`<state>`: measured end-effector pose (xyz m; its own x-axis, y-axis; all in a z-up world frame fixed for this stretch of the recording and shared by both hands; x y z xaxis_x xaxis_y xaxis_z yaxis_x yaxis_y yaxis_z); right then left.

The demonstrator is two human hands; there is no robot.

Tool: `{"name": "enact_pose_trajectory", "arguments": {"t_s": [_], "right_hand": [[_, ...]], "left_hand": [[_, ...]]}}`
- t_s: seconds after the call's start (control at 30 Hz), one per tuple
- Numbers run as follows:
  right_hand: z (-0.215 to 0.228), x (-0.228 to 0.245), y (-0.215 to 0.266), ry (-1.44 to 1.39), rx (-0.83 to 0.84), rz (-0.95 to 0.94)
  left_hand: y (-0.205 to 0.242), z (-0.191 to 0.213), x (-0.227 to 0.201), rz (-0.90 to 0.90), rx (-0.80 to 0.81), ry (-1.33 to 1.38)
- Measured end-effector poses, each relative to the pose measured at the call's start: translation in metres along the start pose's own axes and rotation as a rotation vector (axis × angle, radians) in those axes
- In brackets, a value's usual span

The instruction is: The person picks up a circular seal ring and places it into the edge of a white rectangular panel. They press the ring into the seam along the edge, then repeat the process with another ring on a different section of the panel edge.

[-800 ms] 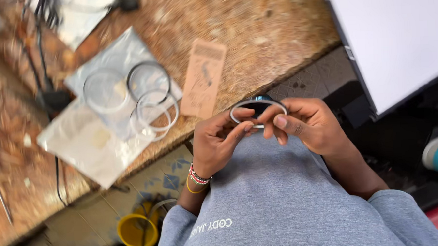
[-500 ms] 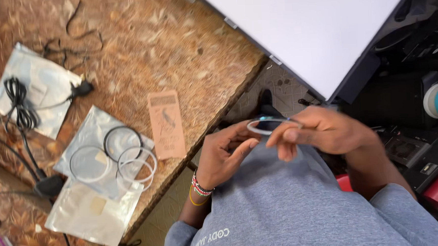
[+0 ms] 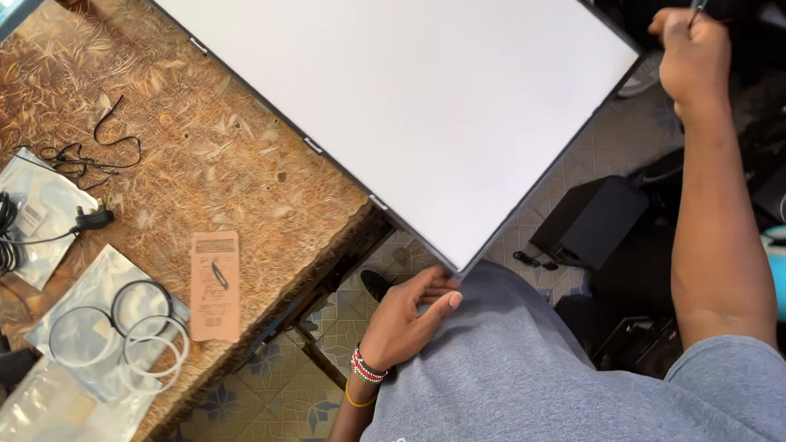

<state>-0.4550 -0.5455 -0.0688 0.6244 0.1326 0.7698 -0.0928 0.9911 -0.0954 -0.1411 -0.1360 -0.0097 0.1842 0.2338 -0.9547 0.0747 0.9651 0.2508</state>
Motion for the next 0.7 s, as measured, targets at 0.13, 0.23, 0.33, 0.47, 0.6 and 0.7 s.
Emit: {"name": "enact_pose_trajectory", "arguments": {"t_s": [0.13,0.23,0.33,0.47,0.6,0.7], "right_hand": [[-0.019,-0.038,-0.016,-0.006,0.163,-0.13],[-0.019,-0.036,0.0,-0.212,0.299,-0.16],[0.005,0.0,0.025,-0.125,0.401,-0.252],[0.033,0.003,0.059,-0.047,0.503,-0.262],[0.056,-0.012,0.093,-0.238,0.55,-0.254],[0.07,-0.025,0.115,-0.308,0.595,-0.277]], "left_hand": [[-0.01,-0.028,-0.008,0.001,-0.138,0.042],[-0.01,-0.047,0.005,0.018,-0.361,0.063],[-0.003,-0.056,0.007,0.084,-0.545,0.139],[0.014,-0.053,0.003,0.258,-0.618,0.154],[0.029,-0.041,0.004,0.37,-0.536,0.285],[0.03,-0.03,0.001,0.415,-0.482,0.347]]}}
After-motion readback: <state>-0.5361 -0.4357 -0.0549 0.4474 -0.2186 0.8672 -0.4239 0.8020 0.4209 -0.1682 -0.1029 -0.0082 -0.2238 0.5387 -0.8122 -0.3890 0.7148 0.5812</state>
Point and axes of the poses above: each hand's wrist, its own y-axis away from the middle knuckle, its own z-axis out of the back of the hand, x = y × z, the point moved 1 cm from there along -y, towards the middle knuckle, and after that the axes turned 7 degrees about -z, right-handed, at the moved point
